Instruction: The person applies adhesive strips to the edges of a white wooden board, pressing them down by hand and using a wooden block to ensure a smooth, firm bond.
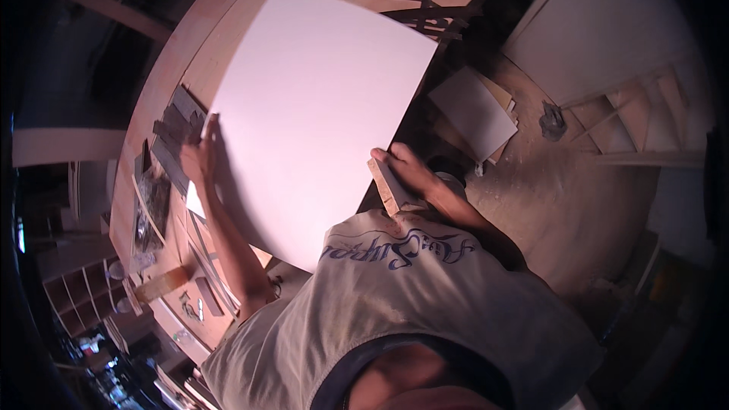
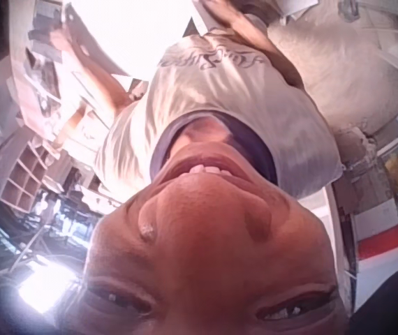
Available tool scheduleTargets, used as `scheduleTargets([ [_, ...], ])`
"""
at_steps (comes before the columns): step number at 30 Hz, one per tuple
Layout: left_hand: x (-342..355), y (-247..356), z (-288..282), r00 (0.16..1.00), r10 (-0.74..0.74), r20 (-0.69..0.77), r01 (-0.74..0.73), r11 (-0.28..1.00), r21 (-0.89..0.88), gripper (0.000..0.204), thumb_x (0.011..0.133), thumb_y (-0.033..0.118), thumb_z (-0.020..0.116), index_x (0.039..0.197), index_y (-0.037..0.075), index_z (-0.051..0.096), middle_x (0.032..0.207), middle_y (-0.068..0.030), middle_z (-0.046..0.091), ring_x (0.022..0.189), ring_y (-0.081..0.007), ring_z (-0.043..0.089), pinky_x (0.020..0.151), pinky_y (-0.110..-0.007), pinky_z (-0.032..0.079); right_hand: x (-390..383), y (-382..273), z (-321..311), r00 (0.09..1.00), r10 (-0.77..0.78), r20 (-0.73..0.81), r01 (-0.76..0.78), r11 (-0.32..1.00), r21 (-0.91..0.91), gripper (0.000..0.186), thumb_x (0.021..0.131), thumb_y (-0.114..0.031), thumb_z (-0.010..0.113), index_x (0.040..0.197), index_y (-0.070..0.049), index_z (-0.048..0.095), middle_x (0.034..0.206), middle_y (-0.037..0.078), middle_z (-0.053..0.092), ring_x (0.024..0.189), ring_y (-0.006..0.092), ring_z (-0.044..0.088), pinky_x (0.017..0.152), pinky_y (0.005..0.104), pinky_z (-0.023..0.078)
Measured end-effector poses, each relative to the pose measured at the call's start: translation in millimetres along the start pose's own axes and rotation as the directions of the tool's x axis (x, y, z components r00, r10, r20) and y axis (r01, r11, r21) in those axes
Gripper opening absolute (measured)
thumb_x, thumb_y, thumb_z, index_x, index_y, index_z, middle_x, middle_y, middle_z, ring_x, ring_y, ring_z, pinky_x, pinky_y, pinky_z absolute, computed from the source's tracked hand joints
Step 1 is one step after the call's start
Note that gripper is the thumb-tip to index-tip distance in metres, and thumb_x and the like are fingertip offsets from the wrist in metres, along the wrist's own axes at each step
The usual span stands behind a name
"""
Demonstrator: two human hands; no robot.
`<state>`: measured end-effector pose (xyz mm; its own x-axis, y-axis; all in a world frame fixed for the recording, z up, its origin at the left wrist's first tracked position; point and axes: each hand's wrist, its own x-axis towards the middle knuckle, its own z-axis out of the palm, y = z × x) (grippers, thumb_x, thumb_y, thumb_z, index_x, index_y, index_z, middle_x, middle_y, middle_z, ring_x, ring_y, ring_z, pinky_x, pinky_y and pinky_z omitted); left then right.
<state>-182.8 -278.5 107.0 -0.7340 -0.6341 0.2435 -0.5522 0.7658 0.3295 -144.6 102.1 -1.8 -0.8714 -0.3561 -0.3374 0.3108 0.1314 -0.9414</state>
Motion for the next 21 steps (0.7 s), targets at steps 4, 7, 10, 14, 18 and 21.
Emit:
scheduleTargets([
  [4,23,8,-69,0.967,0.188,-0.172,-0.188,0.982,0.015,0.062,0.078,0.060,0.057,0.089,-0.001,0.067,0.074,-0.0215,0.060,0.069,-0.0316,0.058,0.071,-0.042,0.044,37,-86,-29,0.909,-0.345,0.232,0.291,0.927,0.237,0.036,0.089,-0.039,0.056,0.090,-0.003,0.059,0.076,-0.002,0.053,0.069,0.0047,0.048,0.062,0.0226,0.041],
  [7,17,24,-112,0.976,0.114,-0.185,-0.147,0.973,-0.176,0.058,0.083,0.054,0.056,0.084,-0.002,0.066,0.060,-0.0125,0.052,0.059,-0.0171,0.049,0.059,-0.034,0.040,97,-149,-52,0.905,-0.322,0.277,0.253,0.933,0.257,0.037,0.087,-0.037,0.057,0.094,0.000,0.059,0.082,-0.001,0.057,0.076,0.0066,0.050,0.069,0.0233,0.042],
  [10,-2,20,-94,0.987,-0.050,-0.153,0.003,0.955,-0.295,0.060,0.084,0.054,0.055,0.080,-0.005,0.064,0.054,-0.0081,0.047,0.055,-0.0138,0.045,0.054,-0.032,0.038,159,-201,-77,0.914,-0.320,0.248,0.295,0.946,0.133,0.036,0.090,-0.033,0.053,0.104,0.000,0.055,0.085,0.000,0.058,0.077,0.0066,0.052,0.069,0.0244,0.043],
  [14,-76,63,-46,0.916,-0.398,-0.043,0.378,0.896,-0.234,0.064,0.084,0.055,0.054,0.077,-0.008,0.064,0.055,-0.0090,0.051,0.055,-0.0176,0.047,0.057,-0.036,0.041,232,-221,-93,0.786,-0.322,0.528,0.333,0.940,0.079,0.022,0.094,-0.026,0.046,0.093,-0.006,0.055,0.071,0.003,0.059,0.052,0.0074,0.056,0.045,0.0233,0.046],
  [18,-156,50,3,0.786,-0.611,-0.097,0.549,0.761,-0.345,0.062,0.085,0.050,0.055,0.079,-0.010,0.063,0.060,-0.0153,0.057,0.059,-0.0208,0.053,0.062,-0.039,0.043,268,-188,-61,0.790,-0.102,0.604,0.374,0.862,-0.342,0.029,0.090,-0.028,0.050,0.099,-0.002,0.060,0.084,0.003,0.062,0.071,0.0081,0.054,0.061,0.0250,0.045],
  [21,-182,42,25,0.696,-0.710,-0.106,0.667,0.695,-0.268,0.053,0.085,0.044,0.056,0.084,-0.008,0.066,0.074,-0.0246,0.064,0.074,-0.0346,0.063,0.069,-0.042,0.047,307,-154,-37,0.661,0.048,0.749,0.456,0.766,-0.452,0.027,0.085,-0.027,0.053,0.090,-0.003,0.064,0.080,-0.001,0.059,0.066,0.0090,0.048,0.057,0.0275,0.041],
])
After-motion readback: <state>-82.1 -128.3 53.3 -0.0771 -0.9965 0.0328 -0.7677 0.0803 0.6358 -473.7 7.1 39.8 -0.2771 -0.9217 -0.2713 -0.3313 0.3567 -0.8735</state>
